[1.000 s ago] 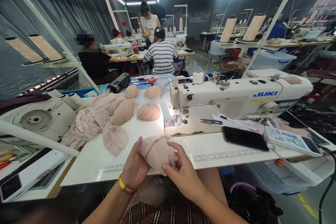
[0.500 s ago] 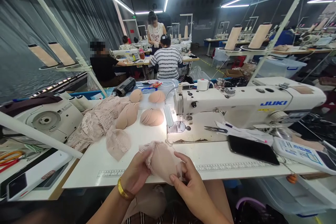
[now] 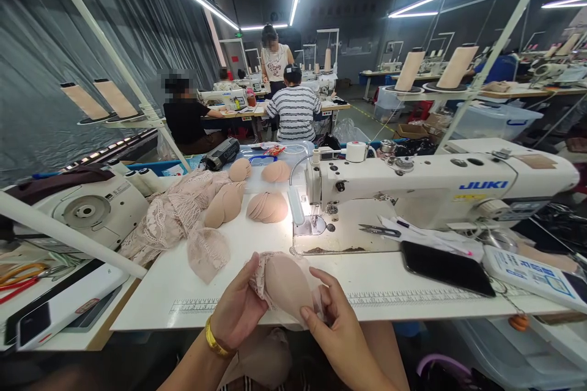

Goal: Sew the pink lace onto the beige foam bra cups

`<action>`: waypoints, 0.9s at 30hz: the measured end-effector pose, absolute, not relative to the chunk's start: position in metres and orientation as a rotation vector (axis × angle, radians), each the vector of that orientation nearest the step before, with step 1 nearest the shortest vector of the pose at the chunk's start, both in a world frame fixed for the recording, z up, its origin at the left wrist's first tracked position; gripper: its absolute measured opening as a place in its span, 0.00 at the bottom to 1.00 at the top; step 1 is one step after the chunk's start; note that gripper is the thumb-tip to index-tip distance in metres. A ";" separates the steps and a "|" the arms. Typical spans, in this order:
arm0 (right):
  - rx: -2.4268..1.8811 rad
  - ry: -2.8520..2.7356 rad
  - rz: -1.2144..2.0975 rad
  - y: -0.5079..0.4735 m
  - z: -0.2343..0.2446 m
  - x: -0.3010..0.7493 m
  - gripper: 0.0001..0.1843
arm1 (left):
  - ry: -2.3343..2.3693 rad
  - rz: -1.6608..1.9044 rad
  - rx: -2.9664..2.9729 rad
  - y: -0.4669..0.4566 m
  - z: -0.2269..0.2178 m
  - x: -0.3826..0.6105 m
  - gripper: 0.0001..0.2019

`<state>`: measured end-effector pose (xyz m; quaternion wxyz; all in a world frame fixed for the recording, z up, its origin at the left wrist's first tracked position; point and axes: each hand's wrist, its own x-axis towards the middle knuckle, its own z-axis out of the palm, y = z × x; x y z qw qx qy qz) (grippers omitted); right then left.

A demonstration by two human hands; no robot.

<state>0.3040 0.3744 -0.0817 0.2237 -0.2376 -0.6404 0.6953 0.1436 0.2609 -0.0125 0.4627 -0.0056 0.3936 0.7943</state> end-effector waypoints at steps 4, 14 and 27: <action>-0.664 -1.747 1.927 0.374 -0.077 0.304 0.37 | 1.044 1.952 0.145 0.261 -0.012 0.146 0.18; -0.595 -1.739 2.002 0.375 -0.083 0.306 0.36 | 1.053 1.904 0.152 0.262 -0.007 0.145 0.20; -0.629 -1.741 1.944 0.373 -0.085 0.304 0.37 | 1.125 1.865 0.112 0.276 -0.009 0.142 0.21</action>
